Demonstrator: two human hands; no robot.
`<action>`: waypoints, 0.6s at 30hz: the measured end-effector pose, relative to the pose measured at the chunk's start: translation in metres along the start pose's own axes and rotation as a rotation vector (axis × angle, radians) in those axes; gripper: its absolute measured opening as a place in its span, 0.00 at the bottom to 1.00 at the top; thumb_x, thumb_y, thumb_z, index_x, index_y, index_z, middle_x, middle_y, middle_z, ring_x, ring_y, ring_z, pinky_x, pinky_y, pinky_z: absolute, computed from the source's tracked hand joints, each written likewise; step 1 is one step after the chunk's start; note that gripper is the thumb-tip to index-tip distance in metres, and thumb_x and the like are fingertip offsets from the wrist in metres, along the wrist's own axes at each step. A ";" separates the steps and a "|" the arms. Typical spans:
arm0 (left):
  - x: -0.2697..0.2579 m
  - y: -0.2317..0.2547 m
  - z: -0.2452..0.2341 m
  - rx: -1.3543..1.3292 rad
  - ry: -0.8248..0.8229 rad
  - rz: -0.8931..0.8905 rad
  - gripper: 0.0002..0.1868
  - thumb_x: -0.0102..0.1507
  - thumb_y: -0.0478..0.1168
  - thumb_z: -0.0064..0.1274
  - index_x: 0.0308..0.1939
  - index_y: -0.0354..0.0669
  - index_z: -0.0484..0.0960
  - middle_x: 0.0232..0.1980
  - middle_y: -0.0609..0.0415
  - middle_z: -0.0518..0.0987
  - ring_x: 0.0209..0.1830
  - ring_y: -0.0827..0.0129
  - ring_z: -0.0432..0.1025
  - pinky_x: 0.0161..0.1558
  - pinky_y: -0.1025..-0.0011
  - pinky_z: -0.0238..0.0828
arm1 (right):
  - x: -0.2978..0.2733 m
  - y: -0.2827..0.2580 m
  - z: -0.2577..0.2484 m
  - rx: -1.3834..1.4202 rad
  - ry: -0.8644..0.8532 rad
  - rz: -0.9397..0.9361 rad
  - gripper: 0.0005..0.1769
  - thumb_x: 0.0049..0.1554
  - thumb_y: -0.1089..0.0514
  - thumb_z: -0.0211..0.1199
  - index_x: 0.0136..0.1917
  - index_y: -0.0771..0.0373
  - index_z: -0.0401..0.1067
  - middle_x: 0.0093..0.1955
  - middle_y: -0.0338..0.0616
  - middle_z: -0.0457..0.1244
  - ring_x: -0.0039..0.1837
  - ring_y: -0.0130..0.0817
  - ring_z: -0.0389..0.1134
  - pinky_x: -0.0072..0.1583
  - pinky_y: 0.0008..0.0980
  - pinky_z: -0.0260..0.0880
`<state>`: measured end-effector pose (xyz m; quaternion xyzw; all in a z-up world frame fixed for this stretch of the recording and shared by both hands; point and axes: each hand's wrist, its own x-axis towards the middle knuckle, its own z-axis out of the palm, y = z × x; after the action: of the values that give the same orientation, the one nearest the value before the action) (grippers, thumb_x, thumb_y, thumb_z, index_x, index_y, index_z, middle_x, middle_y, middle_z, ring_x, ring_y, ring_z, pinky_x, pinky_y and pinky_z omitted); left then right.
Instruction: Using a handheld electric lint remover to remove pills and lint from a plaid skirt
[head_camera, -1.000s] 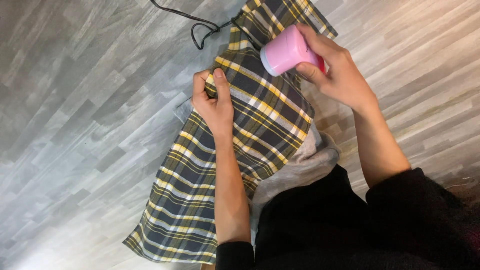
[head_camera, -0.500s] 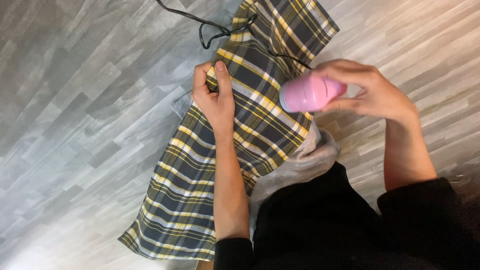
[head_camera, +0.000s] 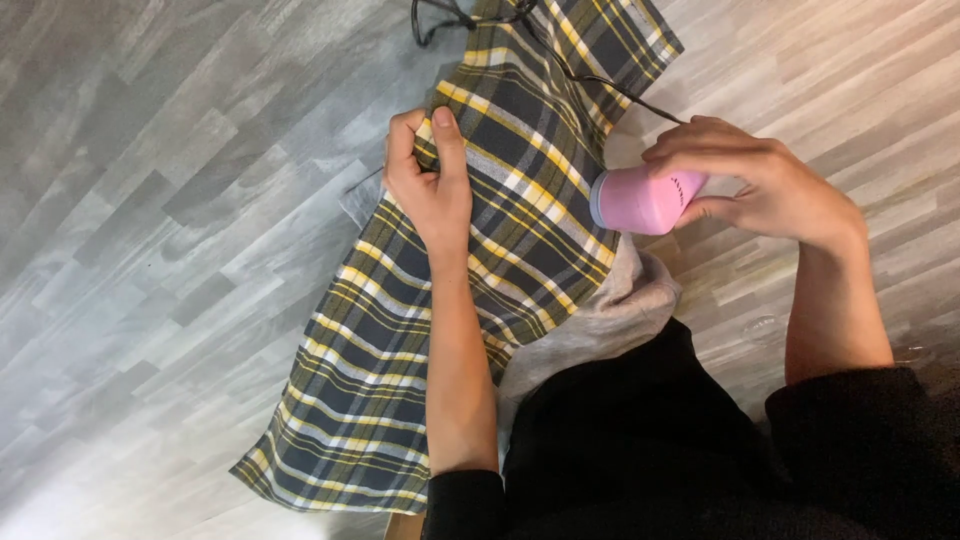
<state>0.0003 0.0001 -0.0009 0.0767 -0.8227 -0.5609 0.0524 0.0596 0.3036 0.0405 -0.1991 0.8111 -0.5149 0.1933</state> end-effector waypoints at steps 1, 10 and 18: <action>0.001 0.001 0.000 -0.001 0.001 0.001 0.17 0.71 0.56 0.42 0.36 0.50 0.70 0.27 0.65 0.54 0.25 0.79 0.40 0.29 0.69 0.37 | -0.003 0.006 0.001 -0.001 0.000 -0.001 0.33 0.46 0.65 0.74 0.64 0.70 0.70 0.64 0.55 0.66 0.70 0.50 0.65 0.73 0.46 0.66; 0.001 0.000 0.001 0.011 0.010 0.018 0.15 0.72 0.53 0.44 0.36 0.50 0.72 0.26 0.65 0.64 0.23 0.80 0.44 0.26 0.72 0.41 | -0.007 0.002 0.009 0.122 -0.099 -0.048 0.39 0.45 0.74 0.71 0.68 0.59 0.67 0.69 0.50 0.64 0.75 0.48 0.64 0.83 0.56 0.58; 0.002 -0.004 0.001 0.001 0.019 0.027 0.15 0.71 0.53 0.44 0.36 0.50 0.72 0.25 0.65 0.63 0.22 0.81 0.44 0.25 0.71 0.41 | -0.006 0.001 0.009 -0.123 -0.012 -0.074 0.34 0.46 0.62 0.76 0.66 0.58 0.71 0.66 0.45 0.66 0.70 0.45 0.65 0.77 0.52 0.60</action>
<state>-0.0013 -0.0006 -0.0054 0.0709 -0.8234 -0.5589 0.0680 0.0690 0.3003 0.0371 -0.2437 0.8321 -0.4696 0.1664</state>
